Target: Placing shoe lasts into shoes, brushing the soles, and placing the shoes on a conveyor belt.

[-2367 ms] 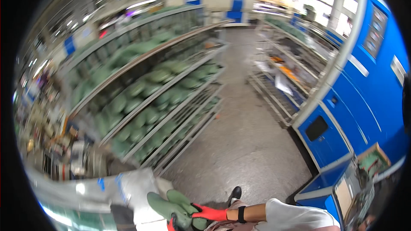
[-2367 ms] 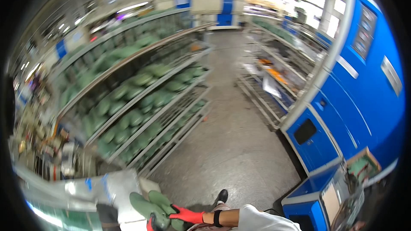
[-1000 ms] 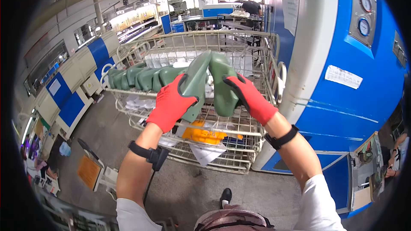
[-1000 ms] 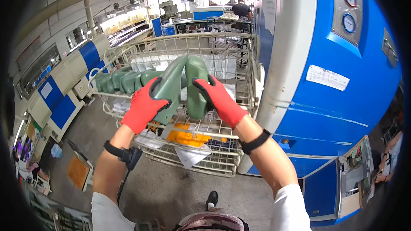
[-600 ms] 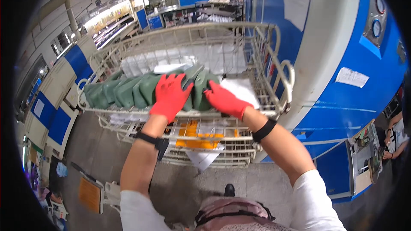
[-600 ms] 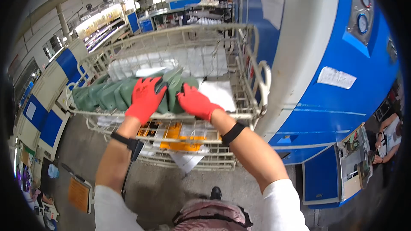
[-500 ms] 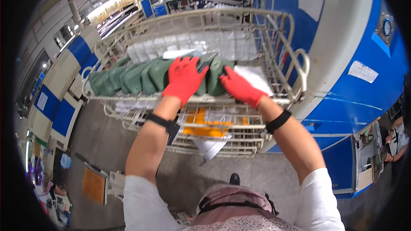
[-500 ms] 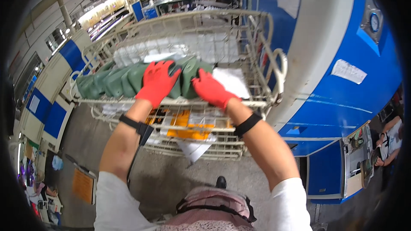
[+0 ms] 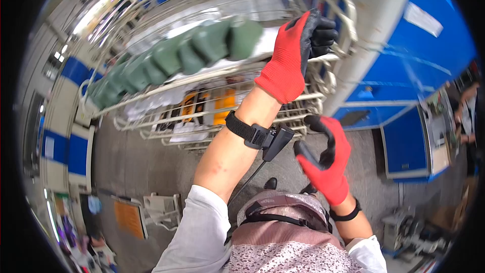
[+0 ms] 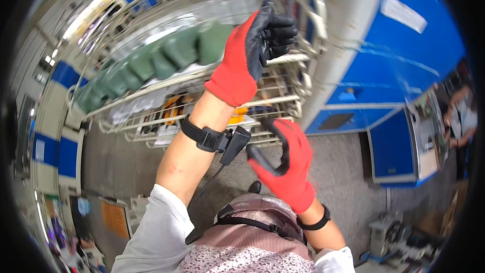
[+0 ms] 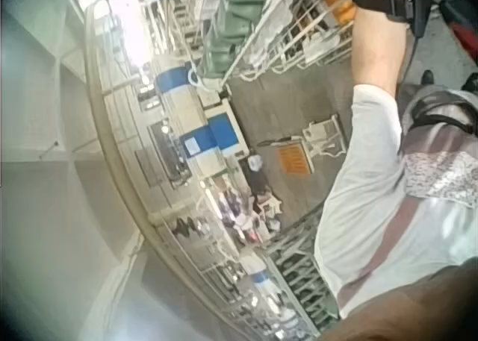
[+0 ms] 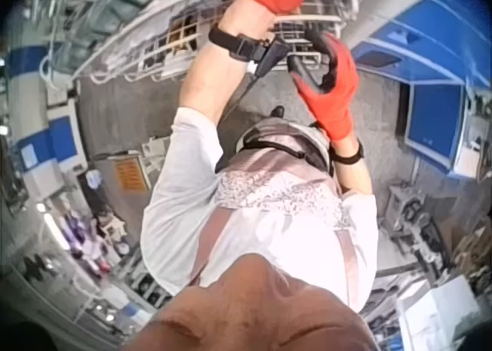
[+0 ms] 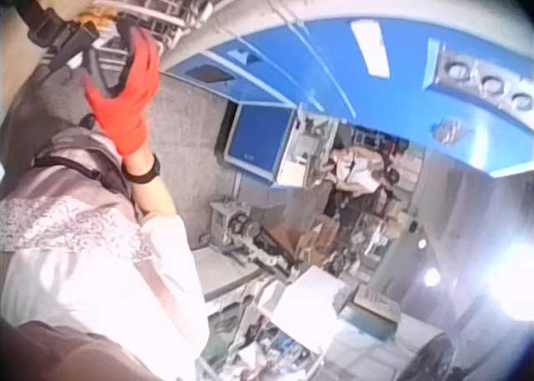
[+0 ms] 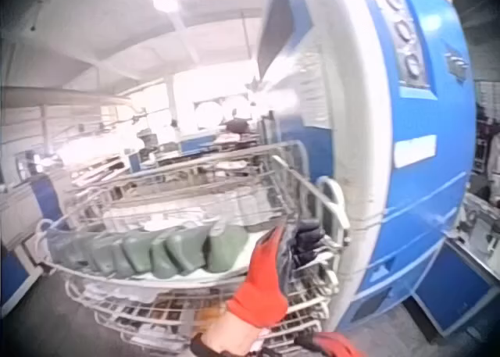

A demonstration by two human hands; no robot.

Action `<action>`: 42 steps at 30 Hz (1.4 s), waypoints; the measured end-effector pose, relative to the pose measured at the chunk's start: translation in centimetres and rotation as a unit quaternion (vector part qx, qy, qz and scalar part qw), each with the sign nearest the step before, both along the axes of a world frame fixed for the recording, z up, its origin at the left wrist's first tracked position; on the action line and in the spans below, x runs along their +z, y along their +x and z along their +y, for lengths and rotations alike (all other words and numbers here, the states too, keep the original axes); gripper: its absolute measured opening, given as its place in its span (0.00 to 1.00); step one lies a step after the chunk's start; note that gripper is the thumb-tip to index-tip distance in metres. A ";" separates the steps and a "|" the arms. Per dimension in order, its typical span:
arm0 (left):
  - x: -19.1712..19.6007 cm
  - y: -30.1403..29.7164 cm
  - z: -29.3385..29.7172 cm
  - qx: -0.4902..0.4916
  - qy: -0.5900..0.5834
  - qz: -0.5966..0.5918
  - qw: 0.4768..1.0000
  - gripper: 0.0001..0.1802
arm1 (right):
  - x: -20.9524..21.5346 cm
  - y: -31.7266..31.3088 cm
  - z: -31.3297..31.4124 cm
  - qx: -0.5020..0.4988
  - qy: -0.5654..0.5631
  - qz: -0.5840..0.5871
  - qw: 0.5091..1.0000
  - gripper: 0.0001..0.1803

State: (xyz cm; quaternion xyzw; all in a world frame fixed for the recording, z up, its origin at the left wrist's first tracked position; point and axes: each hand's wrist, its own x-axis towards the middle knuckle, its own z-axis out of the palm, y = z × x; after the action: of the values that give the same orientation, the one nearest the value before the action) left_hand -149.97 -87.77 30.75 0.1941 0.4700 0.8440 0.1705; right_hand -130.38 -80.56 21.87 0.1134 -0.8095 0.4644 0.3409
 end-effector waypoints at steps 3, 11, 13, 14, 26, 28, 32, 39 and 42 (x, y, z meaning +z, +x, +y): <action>-3.3 2.9 8.1 -0.039 -0.050 -0.006 0.998 0.24 | -1.2 5.3 2.5 -0.075 0.008 0.048 0.996 0.36; -17.1 21.9 36.9 -0.236 -0.152 -0.063 0.958 0.23 | -5.8 19.0 18.6 -0.334 0.045 0.019 0.941 0.33; -21.2 27.2 41.8 -0.283 -0.231 -0.085 0.927 0.24 | -7.7 23.0 23.2 -0.390 0.013 -0.011 0.921 0.27; -22.7 29.9 43.7 -0.307 -0.253 -0.097 0.912 0.24 | -7.8 25.7 25.0 -0.422 0.017 -0.015 0.906 0.27; -32.3 45.8 61.5 -0.524 -0.542 0.398 0.523 0.27 | -13.6 42.7 44.7 -0.449 -0.143 -0.143 0.870 0.28; -32.1 45.3 63.9 -0.503 -0.462 0.491 0.541 0.32 | -14.5 45.1 48.4 -0.463 -0.169 -0.169 0.853 0.29; -31.5 44.4 75.5 -0.399 -0.429 0.586 0.559 0.45 | -16.6 49.3 58.2 -0.526 -0.173 -0.208 0.806 0.30; -26.6 40.9 102.3 -0.209 -0.333 0.748 0.535 0.58 | -15.8 51.5 80.3 -0.564 -0.142 -0.277 0.764 0.32; -25.2 39.3 111.4 -0.191 -0.362 0.789 0.459 0.57 | -15.2 51.9 89.8 -0.585 -0.072 -0.333 0.736 0.36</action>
State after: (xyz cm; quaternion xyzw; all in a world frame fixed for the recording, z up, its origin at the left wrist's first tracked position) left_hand -110.70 23.67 5.57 0.7826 0.6187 0.0313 -0.0608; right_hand -78.49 9.28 6.65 -0.5697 -0.7420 0.2384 0.2609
